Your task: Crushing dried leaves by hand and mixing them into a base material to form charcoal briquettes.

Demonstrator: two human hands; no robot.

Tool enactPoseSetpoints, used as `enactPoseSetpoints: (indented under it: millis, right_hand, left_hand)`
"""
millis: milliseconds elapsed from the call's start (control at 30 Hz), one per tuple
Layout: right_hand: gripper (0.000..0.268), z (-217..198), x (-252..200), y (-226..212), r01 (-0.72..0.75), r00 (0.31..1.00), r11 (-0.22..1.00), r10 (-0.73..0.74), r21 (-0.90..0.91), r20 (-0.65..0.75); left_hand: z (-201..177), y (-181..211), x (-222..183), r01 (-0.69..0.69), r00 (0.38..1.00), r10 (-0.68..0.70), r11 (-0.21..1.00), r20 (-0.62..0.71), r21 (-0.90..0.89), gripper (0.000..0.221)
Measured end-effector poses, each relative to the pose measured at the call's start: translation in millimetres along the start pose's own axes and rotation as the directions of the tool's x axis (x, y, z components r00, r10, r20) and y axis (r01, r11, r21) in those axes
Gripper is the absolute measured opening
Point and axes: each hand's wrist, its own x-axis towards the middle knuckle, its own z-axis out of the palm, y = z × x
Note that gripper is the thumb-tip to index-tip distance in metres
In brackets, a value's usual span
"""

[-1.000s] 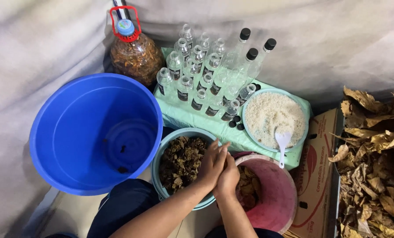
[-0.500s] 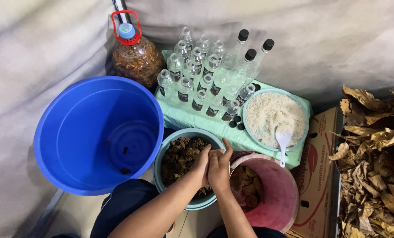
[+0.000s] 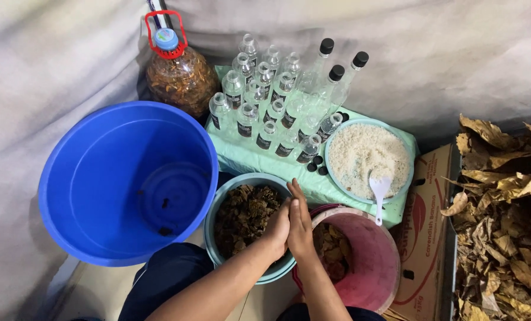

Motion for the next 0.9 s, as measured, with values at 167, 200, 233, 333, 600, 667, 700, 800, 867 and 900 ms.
enactPoseSetpoints:
  millis: [167,200,233,333,600,667,700,800,867,900]
  right_hand:
    - [0.057,21.6,-7.1,-16.4,-0.058,0.990,0.989,0.074,-0.138,0.116]
    - [0.066,25.9,-10.6,-15.4,-0.002,0.985,0.997,0.015,-0.080,0.170]
    - [0.066,29.2,-13.7,-28.4,-0.007,0.985,0.997,0.020,-0.081,0.169]
    - [0.080,30.4,-19.5,-52.8,0.005,0.984,0.998,-0.016,0.057,0.179]
    - [0.068,-6.9,1.4,-40.7,-0.224,0.956,0.865,0.284,0.448,-0.071]
    - [0.066,-9.7,7.9,-13.9,-0.316,0.927,0.873,0.368,0.372,-0.075]
    - [0.067,-11.2,11.7,-0.1,-0.410,0.892,0.862,0.447,0.299,-0.068]
    - [0.066,11.9,12.1,-32.1,-0.584,0.658,0.627,0.738,0.516,-0.152]
    - [0.069,10.2,12.1,-14.3,-0.628,0.651,0.611,0.752,0.482,-0.106]
    - [0.074,9.8,14.4,-5.7,-0.674,0.649,0.600,0.760,0.430,-0.044]
  left_hand:
    - [1.9,86.2,-48.5,-0.030,0.997,0.021,0.990,-0.070,-0.135,0.063]
    - [0.0,97.7,-49.4,-0.043,0.995,0.024,0.980,-0.100,-0.194,0.065]
    - [-7.3,93.2,-34.3,-0.038,0.995,0.019,0.980,-0.100,-0.194,0.065]
    - [-18.4,76.4,-1.9,-0.195,0.981,0.190,0.963,-0.045,-0.184,0.070]
    - [3.5,50.6,-25.0,-0.508,0.856,0.449,0.824,0.256,0.252,0.064]
    - [11.4,58.4,-47.6,-0.549,0.832,0.443,0.743,0.335,0.382,0.064]
    - [15.1,63.1,-58.3,-0.590,0.807,0.436,0.637,0.399,0.496,0.063]
    - [7.4,96.7,-70.2,-0.463,0.886,0.273,0.548,0.374,0.697,0.061]
    - [-6.5,104.3,-65.5,-0.352,0.936,0.164,0.456,0.312,0.818,0.059]
    - [-13.5,110.3,-61.9,-0.234,0.972,0.087,0.348,0.217,0.908,0.058]
